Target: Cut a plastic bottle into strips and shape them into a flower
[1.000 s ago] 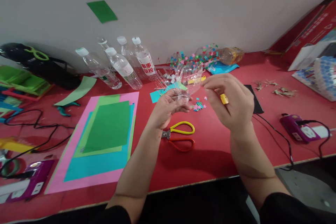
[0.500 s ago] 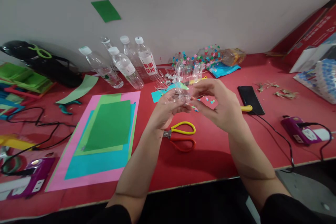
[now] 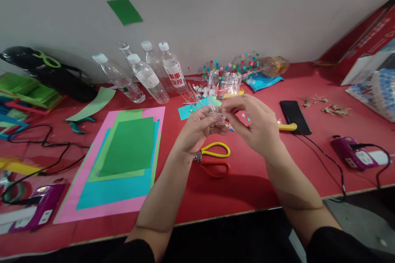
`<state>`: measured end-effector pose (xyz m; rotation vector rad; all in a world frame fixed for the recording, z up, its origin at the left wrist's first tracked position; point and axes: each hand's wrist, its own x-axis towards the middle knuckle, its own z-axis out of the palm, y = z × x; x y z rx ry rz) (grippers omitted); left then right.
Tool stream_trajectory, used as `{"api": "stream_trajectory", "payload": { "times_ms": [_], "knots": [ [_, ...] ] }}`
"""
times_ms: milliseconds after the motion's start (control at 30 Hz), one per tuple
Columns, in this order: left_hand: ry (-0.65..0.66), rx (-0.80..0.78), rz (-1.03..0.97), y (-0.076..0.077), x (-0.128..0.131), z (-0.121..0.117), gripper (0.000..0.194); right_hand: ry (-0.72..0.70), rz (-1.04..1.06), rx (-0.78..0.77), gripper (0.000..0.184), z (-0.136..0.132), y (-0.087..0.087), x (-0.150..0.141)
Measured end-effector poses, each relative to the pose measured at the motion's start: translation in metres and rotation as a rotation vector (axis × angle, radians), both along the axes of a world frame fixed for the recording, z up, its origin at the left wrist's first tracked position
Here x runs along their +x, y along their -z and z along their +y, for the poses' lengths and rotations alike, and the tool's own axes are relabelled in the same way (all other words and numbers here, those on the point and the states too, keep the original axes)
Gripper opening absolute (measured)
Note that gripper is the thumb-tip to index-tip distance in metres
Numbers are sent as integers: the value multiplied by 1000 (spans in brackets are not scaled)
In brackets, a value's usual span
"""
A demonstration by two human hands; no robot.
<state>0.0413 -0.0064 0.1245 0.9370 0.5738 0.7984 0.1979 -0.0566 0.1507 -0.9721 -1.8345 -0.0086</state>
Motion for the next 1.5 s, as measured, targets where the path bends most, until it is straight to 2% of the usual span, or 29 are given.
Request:
{"api": "stream_trajectory", "payload": {
  "times_ms": [167, 400, 800, 1067, 1400, 1500],
  "knots": [
    [-26, -14, -10, 1, 0, 0, 33, 7, 13, 15, 14, 0, 2, -2],
    [-76, -10, -10, -2, -1, -1, 34, 22, 13, -49, 10, 0, 6, -5],
    [-26, 99, 28, 0, -4, 1, 30, 47, 75, -23, 13, -1, 1, -4],
    [-144, 205, 16, 6, -1, 3, 41, -41, -24, 2, 16, -3, 1, -4],
    [-119, 150, 68, 3, 0, 2, 44, -71, -27, 39, 15, -7, -5, -2],
    [-95, 138, 87, 3, 0, 2, 39, -14, 53, 44, 17, -10, -8, 2]
  ]
}}
